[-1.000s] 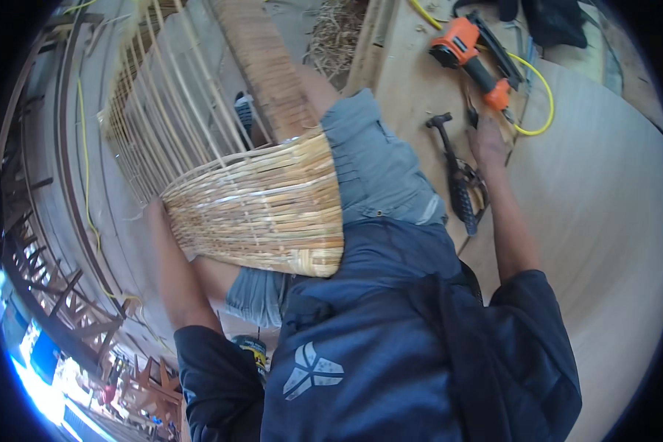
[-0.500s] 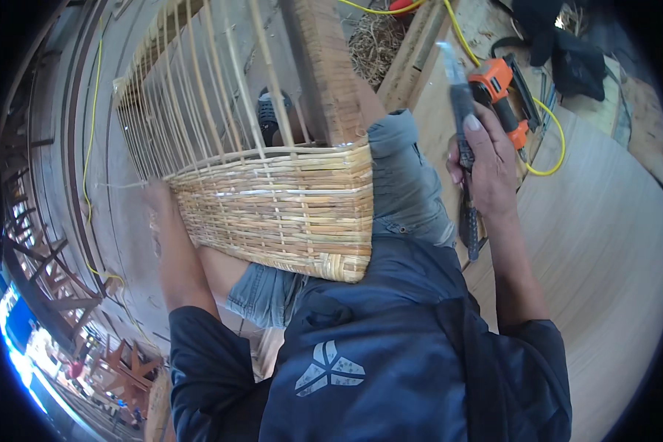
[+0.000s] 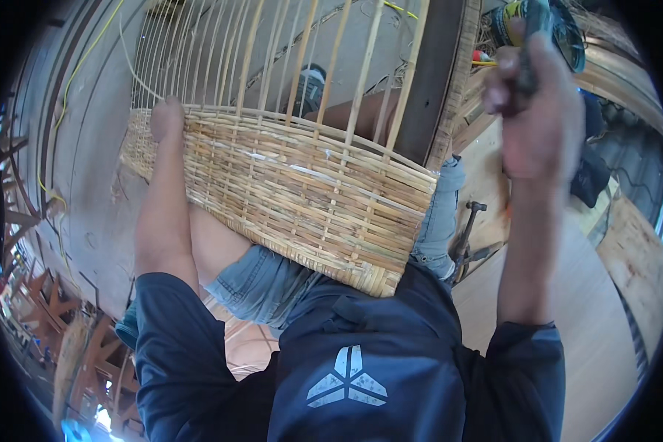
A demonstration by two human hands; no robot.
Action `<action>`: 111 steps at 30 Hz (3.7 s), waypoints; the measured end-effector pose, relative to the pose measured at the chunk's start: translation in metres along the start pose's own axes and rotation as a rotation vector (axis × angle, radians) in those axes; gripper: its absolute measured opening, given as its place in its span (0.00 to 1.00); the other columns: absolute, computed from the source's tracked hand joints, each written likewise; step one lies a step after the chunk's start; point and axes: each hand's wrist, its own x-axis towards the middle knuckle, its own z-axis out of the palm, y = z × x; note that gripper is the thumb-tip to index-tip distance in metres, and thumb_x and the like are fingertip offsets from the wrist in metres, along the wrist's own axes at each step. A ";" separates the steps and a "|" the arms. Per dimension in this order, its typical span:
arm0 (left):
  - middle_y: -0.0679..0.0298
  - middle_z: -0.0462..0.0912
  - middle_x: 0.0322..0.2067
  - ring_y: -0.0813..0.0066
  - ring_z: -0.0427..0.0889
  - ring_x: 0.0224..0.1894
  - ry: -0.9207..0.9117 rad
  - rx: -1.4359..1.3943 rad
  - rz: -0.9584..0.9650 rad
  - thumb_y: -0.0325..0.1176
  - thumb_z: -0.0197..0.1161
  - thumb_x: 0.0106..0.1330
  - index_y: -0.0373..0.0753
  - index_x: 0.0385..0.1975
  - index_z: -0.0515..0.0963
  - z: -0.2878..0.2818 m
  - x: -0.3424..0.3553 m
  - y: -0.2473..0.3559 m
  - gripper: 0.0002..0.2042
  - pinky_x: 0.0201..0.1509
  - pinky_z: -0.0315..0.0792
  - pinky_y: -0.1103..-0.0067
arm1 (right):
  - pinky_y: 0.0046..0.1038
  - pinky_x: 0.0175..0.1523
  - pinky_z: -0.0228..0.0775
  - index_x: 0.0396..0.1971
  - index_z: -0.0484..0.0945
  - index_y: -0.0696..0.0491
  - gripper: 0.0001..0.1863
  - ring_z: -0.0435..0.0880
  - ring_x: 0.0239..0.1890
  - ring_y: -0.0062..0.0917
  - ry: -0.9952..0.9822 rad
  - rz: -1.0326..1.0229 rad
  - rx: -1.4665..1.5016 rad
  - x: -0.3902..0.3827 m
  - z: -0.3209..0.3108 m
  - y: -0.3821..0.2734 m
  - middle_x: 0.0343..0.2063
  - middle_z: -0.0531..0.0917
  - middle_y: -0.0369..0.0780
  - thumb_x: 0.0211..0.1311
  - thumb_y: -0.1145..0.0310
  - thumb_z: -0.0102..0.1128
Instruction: Constructing or repairing a large bamboo or wicker structure by weaving strips and securing them with glue, staples, and a hammer.
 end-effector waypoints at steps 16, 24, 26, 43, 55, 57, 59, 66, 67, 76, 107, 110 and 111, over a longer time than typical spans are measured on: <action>0.50 0.79 0.43 0.52 0.77 0.48 -0.064 -0.035 -0.120 0.44 0.43 0.60 0.38 0.41 0.79 -0.001 0.006 -0.026 0.21 0.51 0.70 0.63 | 0.18 0.12 0.54 0.23 0.71 0.56 0.13 0.65 0.08 0.14 -0.353 0.680 -0.190 -0.026 0.111 0.006 0.11 0.68 0.34 0.61 0.62 0.48; 0.49 0.78 0.43 0.51 0.77 0.47 -0.045 -0.050 -0.062 0.47 0.47 0.59 0.43 0.41 0.79 0.005 0.007 -0.010 0.19 0.50 0.70 0.63 | 0.22 0.15 0.60 0.23 0.71 0.58 0.11 0.69 0.12 0.17 -0.844 0.665 -0.143 -0.018 0.146 0.045 0.12 0.71 0.35 0.60 0.67 0.50; 0.47 0.77 0.43 0.49 0.76 0.47 -0.007 -0.004 -0.022 0.46 0.46 0.59 0.40 0.40 0.79 0.004 0.005 -0.011 0.20 0.48 0.70 0.61 | 0.22 0.18 0.61 0.27 0.71 0.57 0.11 0.69 0.13 0.18 -0.590 0.608 0.176 -0.024 0.106 0.029 0.14 0.72 0.36 0.64 0.65 0.47; 0.59 0.77 0.34 0.65 0.74 0.43 -0.075 -0.333 1.238 0.25 0.56 0.60 0.35 0.36 0.76 -0.086 -0.309 0.163 0.06 0.51 0.66 0.75 | 0.28 0.36 0.67 0.43 0.70 0.58 0.16 0.77 0.29 0.29 -0.195 0.339 0.013 -0.162 -0.073 0.144 0.25 0.76 0.41 0.58 0.66 0.55; 0.59 0.76 0.35 0.61 0.73 0.40 -0.149 -0.113 1.396 0.19 0.58 0.54 0.38 0.35 0.77 -0.073 -0.345 0.179 0.09 0.45 0.68 0.72 | 0.42 0.44 0.68 0.46 0.66 0.57 0.17 0.76 0.40 0.48 -0.280 0.087 -0.026 -0.166 -0.054 0.172 0.34 0.77 0.53 0.62 0.62 0.49; 0.58 0.76 0.35 0.60 0.74 0.40 -0.152 -0.084 1.408 0.19 0.58 0.54 0.38 0.35 0.77 -0.075 -0.346 0.180 0.10 0.45 0.68 0.72 | 0.43 0.43 0.67 0.46 0.66 0.57 0.17 0.76 0.39 0.49 -0.297 0.086 -0.025 -0.165 -0.053 0.173 0.34 0.77 0.53 0.62 0.63 0.49; 0.57 0.77 0.35 0.60 0.74 0.41 -0.196 -0.056 1.375 0.19 0.58 0.54 0.38 0.36 0.77 -0.079 -0.349 0.185 0.10 0.45 0.69 0.71 | 0.43 0.42 0.68 0.44 0.66 0.58 0.16 0.76 0.38 0.49 -0.282 0.076 -0.054 -0.165 -0.052 0.173 0.32 0.78 0.53 0.62 0.63 0.50; 0.59 0.78 0.33 0.65 0.77 0.37 -0.221 -0.016 1.366 0.20 0.58 0.56 0.35 0.33 0.76 -0.083 -0.349 0.194 0.06 0.42 0.71 0.75 | 0.40 0.33 0.71 0.36 0.65 0.59 0.10 0.79 0.28 0.45 -0.245 0.076 -0.299 -0.166 -0.048 0.162 0.23 0.78 0.51 0.60 0.68 0.50; 0.59 0.78 0.33 0.65 0.77 0.37 -0.242 -0.021 1.375 0.20 0.58 0.56 0.35 0.33 0.76 -0.083 -0.348 0.195 0.06 0.42 0.71 0.75 | 0.40 0.33 0.71 0.36 0.65 0.59 0.10 0.79 0.28 0.45 -0.246 0.083 -0.302 -0.167 -0.047 0.161 0.23 0.78 0.51 0.60 0.68 0.50; 0.56 0.77 0.33 0.58 0.76 0.39 -0.307 -0.036 1.310 0.21 0.57 0.56 0.36 0.34 0.76 -0.083 -0.346 0.198 0.07 0.43 0.70 0.70 | 0.44 0.35 0.69 0.39 0.62 0.59 0.11 0.78 0.31 0.48 -0.228 0.139 -0.249 -0.174 -0.038 0.151 0.25 0.77 0.53 0.61 0.69 0.49; 0.58 0.76 0.33 0.61 0.75 0.40 -0.213 -0.167 1.287 0.20 0.54 0.56 0.36 0.34 0.75 -0.080 -0.327 0.179 0.07 0.46 0.69 0.73 | 0.42 0.35 0.69 0.33 0.64 0.60 0.12 0.78 0.30 0.48 -0.298 0.196 -0.354 -0.150 -0.063 0.152 0.24 0.77 0.53 0.60 0.66 0.50; 0.58 0.77 0.33 0.62 0.75 0.41 -0.239 -0.206 1.302 0.21 0.55 0.57 0.36 0.33 0.76 -0.074 -0.321 0.173 0.06 0.46 0.69 0.74 | 0.43 0.37 0.69 0.34 0.66 0.61 0.13 0.78 0.32 0.49 -0.314 0.197 -0.323 -0.146 -0.066 0.155 0.25 0.78 0.54 0.60 0.65 0.50; 0.59 0.77 0.33 0.64 0.75 0.40 -0.232 -0.200 1.304 0.22 0.56 0.57 0.36 0.31 0.76 -0.073 -0.323 0.175 0.05 0.45 0.69 0.75 | 0.43 0.39 0.70 0.35 0.67 0.61 0.13 0.79 0.33 0.48 -0.341 0.214 -0.324 -0.144 -0.068 0.154 0.27 0.79 0.54 0.59 0.65 0.49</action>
